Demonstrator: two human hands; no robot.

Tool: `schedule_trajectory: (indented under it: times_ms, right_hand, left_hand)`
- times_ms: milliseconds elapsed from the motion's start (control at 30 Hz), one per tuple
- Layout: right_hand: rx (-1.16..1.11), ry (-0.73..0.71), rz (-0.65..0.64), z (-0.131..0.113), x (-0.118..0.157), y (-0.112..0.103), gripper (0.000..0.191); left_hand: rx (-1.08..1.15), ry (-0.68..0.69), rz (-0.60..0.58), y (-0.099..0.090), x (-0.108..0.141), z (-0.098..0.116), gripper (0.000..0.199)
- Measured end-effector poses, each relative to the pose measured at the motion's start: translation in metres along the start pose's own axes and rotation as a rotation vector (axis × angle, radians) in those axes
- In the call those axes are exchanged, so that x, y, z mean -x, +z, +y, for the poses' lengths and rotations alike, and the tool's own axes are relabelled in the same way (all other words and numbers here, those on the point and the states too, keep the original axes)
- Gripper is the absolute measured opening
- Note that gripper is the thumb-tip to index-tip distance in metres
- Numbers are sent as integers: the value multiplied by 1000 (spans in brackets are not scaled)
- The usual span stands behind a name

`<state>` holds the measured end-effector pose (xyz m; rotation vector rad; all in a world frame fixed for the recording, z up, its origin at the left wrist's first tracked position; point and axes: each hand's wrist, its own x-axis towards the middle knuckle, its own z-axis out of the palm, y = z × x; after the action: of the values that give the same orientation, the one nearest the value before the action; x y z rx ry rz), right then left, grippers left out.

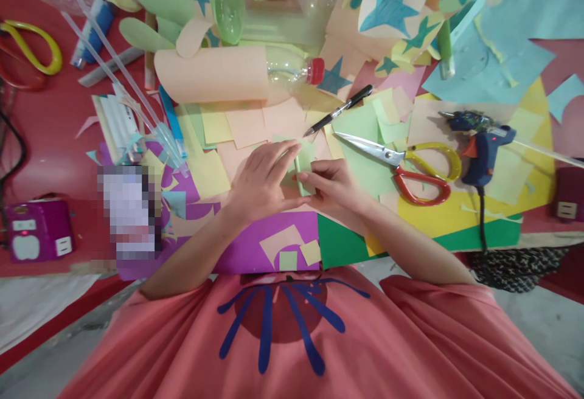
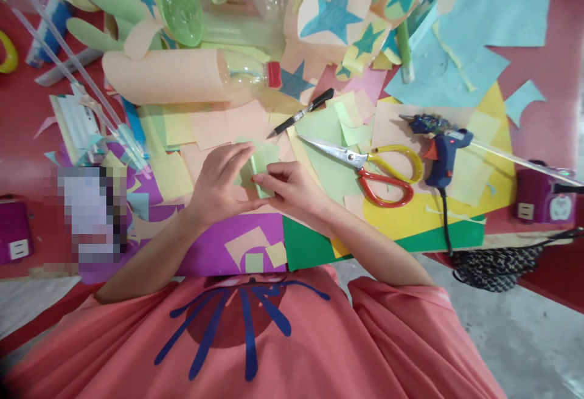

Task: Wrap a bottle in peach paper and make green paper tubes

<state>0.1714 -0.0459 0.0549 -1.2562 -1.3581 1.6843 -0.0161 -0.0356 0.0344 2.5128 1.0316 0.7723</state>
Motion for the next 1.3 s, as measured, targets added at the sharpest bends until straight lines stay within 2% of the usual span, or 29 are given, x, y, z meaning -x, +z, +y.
schedule_trajectory:
  times_ms: [133,233,267,367,467,600,733,800,867,900,967,1067,1100,1133,1200,1300]
  right_hand:
    - [-2,37,-16,0,-1,-1,53]
    - [-25,11,-51,-2,0,-1,48]
    - [-31,-3,-58,-3,0,-1,46]
    - [-29,-35,-74,-5,0,2,47]
    - [30,-55,-53,-5,1,3,49]
    - [147,-108,14,-1,-1,3,52]
    - [274,-145,-9,-5,-2,0,57]
    - [360,-173,-61,-11,3,-5,51]
    - [442,-178,-77,-19,14,-17,34]
    - [489,-161,-39,-23,22,-26,27]
    - [574,-134,180,-28,41,-53,23]
    - [739,5,723,-30,71,-105,11]
    - [802,132,910,-29,80,-123,7]
    - [867,282,1039,-28,87,-139,11]
    - [927,571,1149,-24,97,-165,30]
    - [873,681,1002,-14,100,-185,30]
  left_hand:
    - [124,-50,3,1,0,-1,86]
    - [421,-206,30,0,-1,2,88]
    - [530,-290,38,-1,-2,3,81]
    - [725,-522,25,-2,-4,9,42]
    - [783,-621,31,-5,-8,14,24]
    - [908,-694,68,-7,-13,16,19]
    - [1028,-768,81,-8,-15,18,20]
    - [1053,-812,109,-9,-16,17,24]
    - [1076,-848,144,-10,-17,17,27]
    - [1088,-860,157,-10,-18,16,28]
    - [1107,-872,171,-10,-19,15,29]
    - [1120,-877,173,-9,-19,13,29]
    - [1123,-874,177,-8,-20,13,28]
    - [1125,-870,183,-8,-20,13,27]
    - [1117,-867,197,-7,-20,12,26]
    - [1095,-878,182,-7,-21,12,27]
